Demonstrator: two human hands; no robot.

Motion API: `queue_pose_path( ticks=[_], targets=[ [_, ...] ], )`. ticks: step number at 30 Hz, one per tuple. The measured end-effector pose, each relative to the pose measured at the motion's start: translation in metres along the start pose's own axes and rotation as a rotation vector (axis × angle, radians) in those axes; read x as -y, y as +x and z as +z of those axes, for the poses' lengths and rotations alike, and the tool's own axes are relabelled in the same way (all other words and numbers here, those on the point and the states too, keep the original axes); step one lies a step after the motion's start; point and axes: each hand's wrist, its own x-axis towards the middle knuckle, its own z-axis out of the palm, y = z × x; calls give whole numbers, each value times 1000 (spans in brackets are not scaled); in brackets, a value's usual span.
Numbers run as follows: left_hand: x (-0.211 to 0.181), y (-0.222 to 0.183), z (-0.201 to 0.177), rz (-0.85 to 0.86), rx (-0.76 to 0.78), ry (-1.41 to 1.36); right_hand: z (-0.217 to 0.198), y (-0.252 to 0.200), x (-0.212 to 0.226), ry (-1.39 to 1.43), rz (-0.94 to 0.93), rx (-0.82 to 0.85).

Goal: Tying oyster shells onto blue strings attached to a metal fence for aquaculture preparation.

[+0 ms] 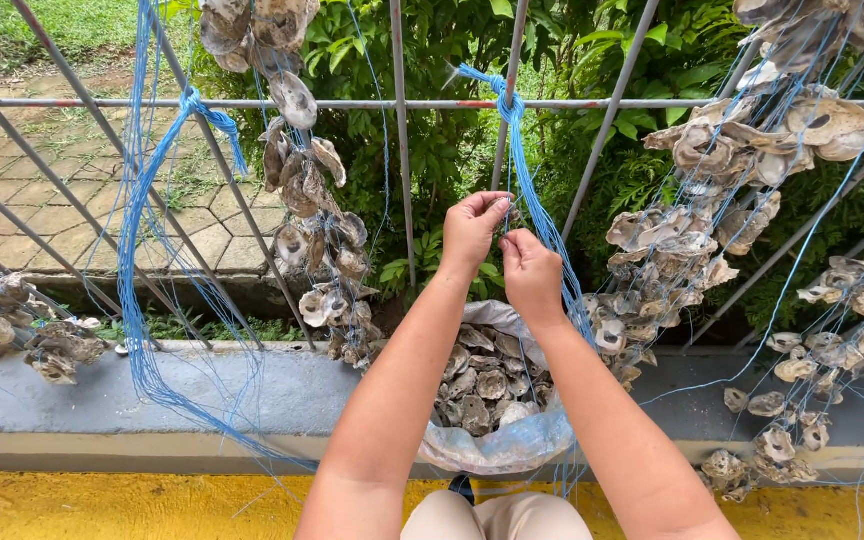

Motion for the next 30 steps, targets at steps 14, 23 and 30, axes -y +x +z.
queue_pose_path(
  ticks=[14,23,30],
  targets=[
    [4,-4,-3,-70,16,10,-5,-11,2,-46,-53,30],
    [-10,-144,-24,128,-150,530,-14,-74,-28,466,478,115],
    [47,-325,-41,-335,-309,-105,-80,-132,37,-181,-104,25]
  ],
)
